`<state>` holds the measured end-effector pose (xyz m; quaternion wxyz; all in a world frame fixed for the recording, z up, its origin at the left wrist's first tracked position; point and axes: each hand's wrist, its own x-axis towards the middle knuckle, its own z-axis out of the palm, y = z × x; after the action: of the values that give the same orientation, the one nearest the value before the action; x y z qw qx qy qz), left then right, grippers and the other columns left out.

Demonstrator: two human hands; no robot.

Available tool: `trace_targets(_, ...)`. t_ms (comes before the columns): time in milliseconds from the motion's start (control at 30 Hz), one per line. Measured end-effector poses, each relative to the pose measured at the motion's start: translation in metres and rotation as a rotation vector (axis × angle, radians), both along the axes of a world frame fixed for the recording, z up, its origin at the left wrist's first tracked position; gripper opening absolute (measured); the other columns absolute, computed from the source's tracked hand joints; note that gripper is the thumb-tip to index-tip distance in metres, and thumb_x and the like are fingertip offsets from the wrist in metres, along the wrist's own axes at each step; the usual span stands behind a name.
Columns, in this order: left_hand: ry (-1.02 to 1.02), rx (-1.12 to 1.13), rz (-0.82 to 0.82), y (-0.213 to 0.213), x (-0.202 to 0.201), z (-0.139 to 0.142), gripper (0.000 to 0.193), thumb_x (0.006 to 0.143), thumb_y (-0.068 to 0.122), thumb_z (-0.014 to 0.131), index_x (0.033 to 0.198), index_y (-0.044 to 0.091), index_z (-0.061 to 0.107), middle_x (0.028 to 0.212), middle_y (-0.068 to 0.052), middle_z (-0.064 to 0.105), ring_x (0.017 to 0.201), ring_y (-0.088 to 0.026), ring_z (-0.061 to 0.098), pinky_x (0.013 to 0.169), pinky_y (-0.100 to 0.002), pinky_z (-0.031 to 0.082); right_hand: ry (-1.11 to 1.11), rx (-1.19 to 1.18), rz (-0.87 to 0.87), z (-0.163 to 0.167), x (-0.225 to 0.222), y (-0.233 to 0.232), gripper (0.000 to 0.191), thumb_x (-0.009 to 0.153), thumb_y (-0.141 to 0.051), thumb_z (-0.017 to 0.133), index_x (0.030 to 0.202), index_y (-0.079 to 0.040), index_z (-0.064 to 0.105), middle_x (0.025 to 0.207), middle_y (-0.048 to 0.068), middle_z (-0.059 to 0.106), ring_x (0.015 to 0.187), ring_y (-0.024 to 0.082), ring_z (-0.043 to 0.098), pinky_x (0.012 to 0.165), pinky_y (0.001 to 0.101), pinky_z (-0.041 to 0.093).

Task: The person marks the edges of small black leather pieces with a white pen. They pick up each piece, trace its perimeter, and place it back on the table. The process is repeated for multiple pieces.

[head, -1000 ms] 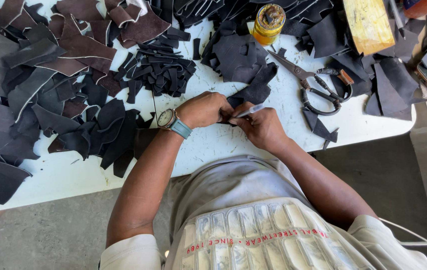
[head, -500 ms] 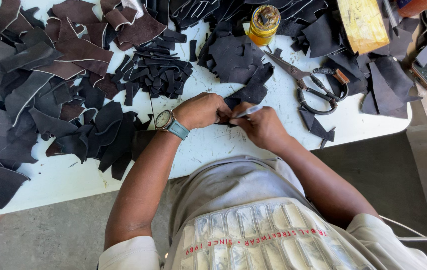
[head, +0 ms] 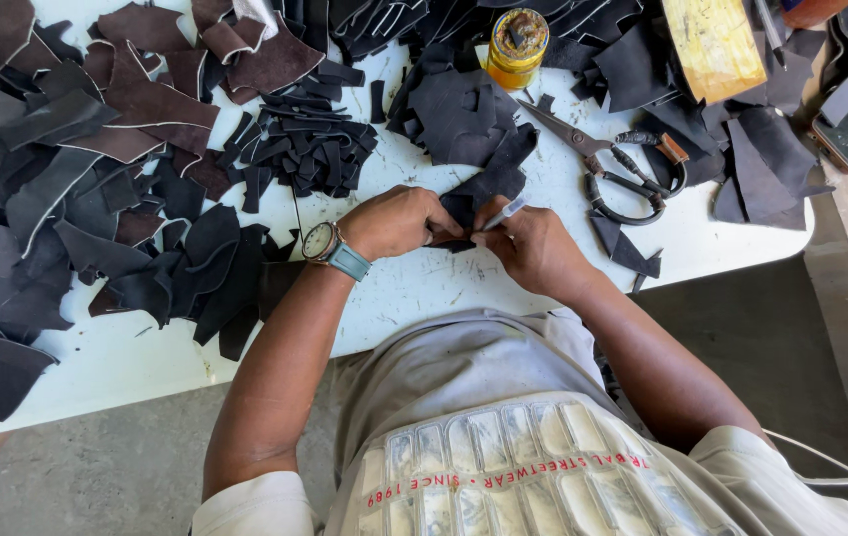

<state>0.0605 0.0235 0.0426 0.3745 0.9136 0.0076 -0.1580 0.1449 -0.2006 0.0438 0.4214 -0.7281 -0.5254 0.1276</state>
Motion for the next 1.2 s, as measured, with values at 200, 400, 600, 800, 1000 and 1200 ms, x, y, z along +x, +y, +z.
trace_targets(200, -0.001, -0.023, -0.006, -0.0001, -0.0001, 0.002, 0.046, 0.079, -0.01, 0.059, 0.109, 0.017, 0.08, 0.104, -0.012, 0.078, 0.092, -0.024, 0.077, 0.084, -0.034, 0.059, -0.011, -0.018, -0.03, 0.0, 0.0011, -0.0019, 0.019, 0.09, -0.001, 0.07, 0.106, -0.005, 0.061, 0.086, 0.017, 0.069, 0.079, 0.038, 0.069, 0.07, 0.0415, 0.055)
trace_targets(400, -0.001, -0.049, -0.024, -0.002, -0.0013, 0.0042, 0.048, 0.078, -0.011, 0.06, 0.11, 0.019, 0.08, 0.101, -0.013, 0.078, 0.093, -0.025, 0.076, 0.083, -0.035, 0.059, 0.071, -0.046, -0.09, -0.0013, 0.0057, -0.0054, 0.014, 0.093, -0.004, 0.07, 0.104, -0.007, 0.061, 0.086, 0.015, 0.07, 0.077, 0.034, 0.071, 0.07, 0.0398, 0.056)
trace_targets(600, -0.005, -0.018, -0.007, -0.001, -0.0018, 0.0052, 0.042, 0.082, -0.009, 0.061, 0.108, 0.017, 0.081, 0.104, -0.012, 0.077, 0.094, -0.027, 0.075, 0.084, -0.036, 0.059, 0.04, -0.064, -0.072, -0.0031, 0.005, -0.0006, 0.018, 0.092, -0.003, 0.069, 0.107, -0.007, 0.061, 0.085, 0.014, 0.07, 0.078, 0.034, 0.072, 0.07, 0.0396, 0.056)
trace_targets(800, -0.02, -0.012, 0.003, -0.0002, -0.0032, 0.0032, 0.042, 0.079, -0.01, 0.062, 0.108, 0.015, 0.081, 0.11, -0.011, 0.076, 0.097, -0.027, 0.074, 0.086, -0.036, 0.058, 0.01, -0.029, -0.068, -0.0041, 0.0026, -0.0033, 0.019, 0.093, -0.003, 0.069, 0.109, -0.008, 0.06, 0.086, 0.014, 0.072, 0.08, 0.035, 0.072, 0.07, 0.0404, 0.056)
trace_targets(1000, 0.008, -0.025, -0.005, 0.0006, -0.0014, 0.0011, 0.045, 0.079, -0.011, 0.06, 0.11, 0.016, 0.08, 0.104, -0.012, 0.077, 0.093, -0.025, 0.076, 0.085, -0.035, 0.059, -0.021, -0.036, -0.086, -0.006, -0.0017, -0.0049, 0.019, 0.092, -0.008, 0.073, 0.107, -0.008, 0.062, 0.079, 0.014, 0.07, 0.074, 0.033, 0.073, 0.068, 0.0405, 0.056)
trace_targets(1200, 0.017, 0.008, -0.003, 0.0003, 0.0006, 0.0034, 0.042, 0.08, -0.008, 0.066, 0.109, 0.018, 0.081, 0.098, -0.013, 0.077, 0.089, -0.026, 0.075, 0.081, -0.036, 0.058, 0.023, -0.063, -0.084, -0.0085, -0.0008, -0.0047, 0.016, 0.094, -0.011, 0.074, 0.103, -0.008, 0.062, 0.077, 0.013, 0.069, 0.071, 0.032, 0.071, 0.066, 0.0398, 0.056)
